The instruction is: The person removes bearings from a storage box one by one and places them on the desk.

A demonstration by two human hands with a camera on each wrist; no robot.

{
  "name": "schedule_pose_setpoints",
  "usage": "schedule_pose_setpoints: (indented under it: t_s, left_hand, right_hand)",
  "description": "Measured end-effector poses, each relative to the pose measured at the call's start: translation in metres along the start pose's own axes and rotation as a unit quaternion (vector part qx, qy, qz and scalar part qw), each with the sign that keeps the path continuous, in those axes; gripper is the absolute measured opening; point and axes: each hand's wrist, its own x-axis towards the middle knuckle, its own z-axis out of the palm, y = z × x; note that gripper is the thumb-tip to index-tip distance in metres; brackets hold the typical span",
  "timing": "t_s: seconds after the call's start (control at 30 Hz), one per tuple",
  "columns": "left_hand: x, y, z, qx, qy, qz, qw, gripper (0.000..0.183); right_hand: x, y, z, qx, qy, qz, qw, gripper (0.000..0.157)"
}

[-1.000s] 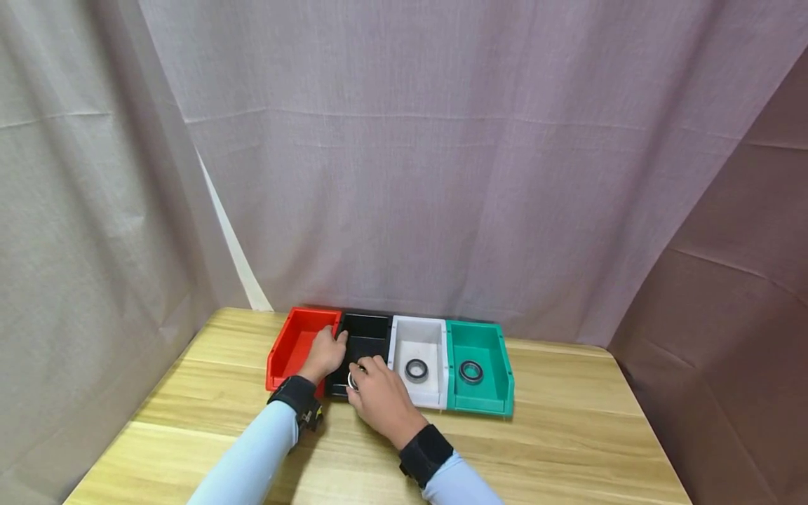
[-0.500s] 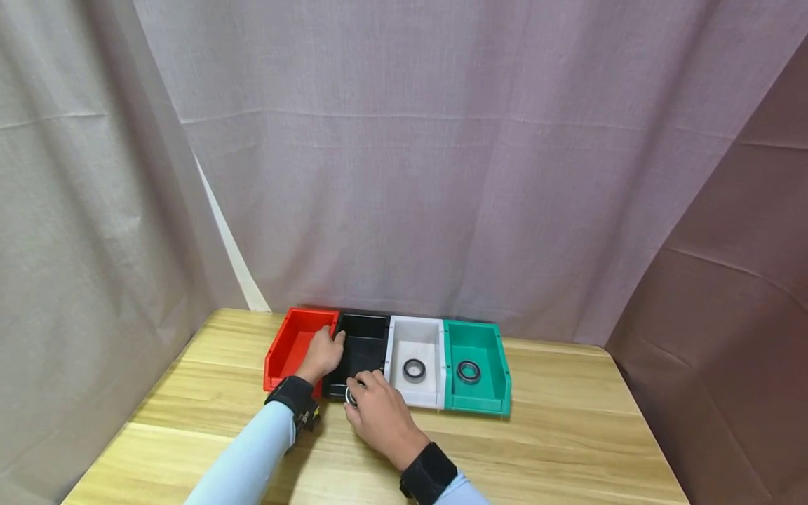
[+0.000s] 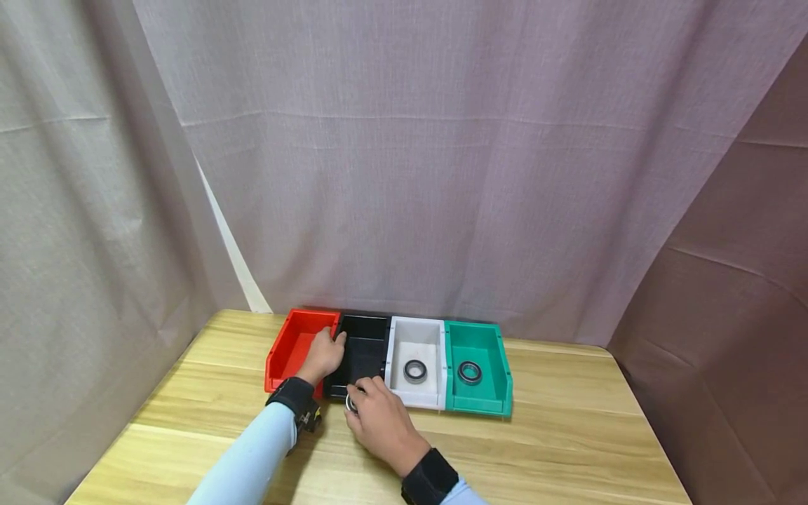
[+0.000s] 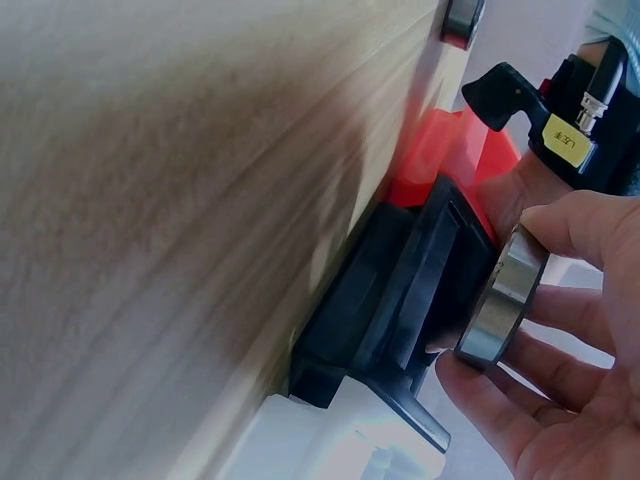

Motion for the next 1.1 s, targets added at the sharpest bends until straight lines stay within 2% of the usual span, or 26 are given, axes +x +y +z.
schedule_pose_setpoints:
  t_s: [0.07, 0.17, 0.23, 0.3, 0.33, 0.4, 0.6, 0.77, 1.0, 1.1]
  left_hand:
    - [0.000, 0.000, 0.001, 0.001, -0.002, -0.003, 1.0000, 0.037]
    - [0.008, -0.008, 0.008, -0.002, 0.004, -0.003, 1.0000, 0.036]
    - [0.011, -0.012, 0.011, -0.003, 0.011, 0.007, 0.9999, 0.036]
    - [0.010, -0.010, 0.009, -0.007, 0.010, 0.009, 0.9999, 0.035]
    - [0.006, -0.006, 0.005, -0.008, 0.009, 0.010, 0.9999, 0.034]
    - [0.006, -0.008, 0.005, -0.001, 0.011, 0.019, 0.9998, 0.034]
    - [0.005, -0.006, 0.002, -0.016, 0.001, 0.005, 0.9999, 0.035]
    - [0.006, -0.008, 0.004, -0.001, 0.017, 0.008, 0.9998, 0.035]
    - [-0.002, 0.001, -0.001, -0.009, 0.001, 0.003, 1.0000, 0.034]
    - [-0.001, 0.000, -0.001, -0.005, 0.011, 0.008, 0.9999, 0.031]
  right_hand:
    - [-0.001, 0.000, 0.000, 0.011, -0.006, 0.001, 1.000, 0.038]
    - [-0.002, 0.000, 0.000, 0.031, -0.027, 0.005, 0.999, 0.038]
    - [-0.003, -0.002, 0.001, 0.042, -0.046, 0.006, 0.998, 0.038]
    - [-0.004, -0.004, 0.000, 0.047, -0.066, 0.001, 0.997, 0.038]
    - [-0.005, -0.005, 0.000, 0.049, -0.075, -0.003, 0.996, 0.037]
    - [-0.006, -0.008, 0.000, 0.048, -0.095, -0.015, 0.994, 0.036]
    - [-0.008, -0.016, 0.001, 0.024, -0.151, -0.061, 0.986, 0.029]
    - [-0.011, -0.021, 0.008, 0.021, -0.160, -0.076, 0.984, 0.022]
    - [-0.013, -0.027, 0.015, 0.004, -0.141, -0.095, 0.985, 0.016]
    - [-0.014, -0.029, 0.018, -0.007, -0.138, -0.099, 0.985, 0.016]
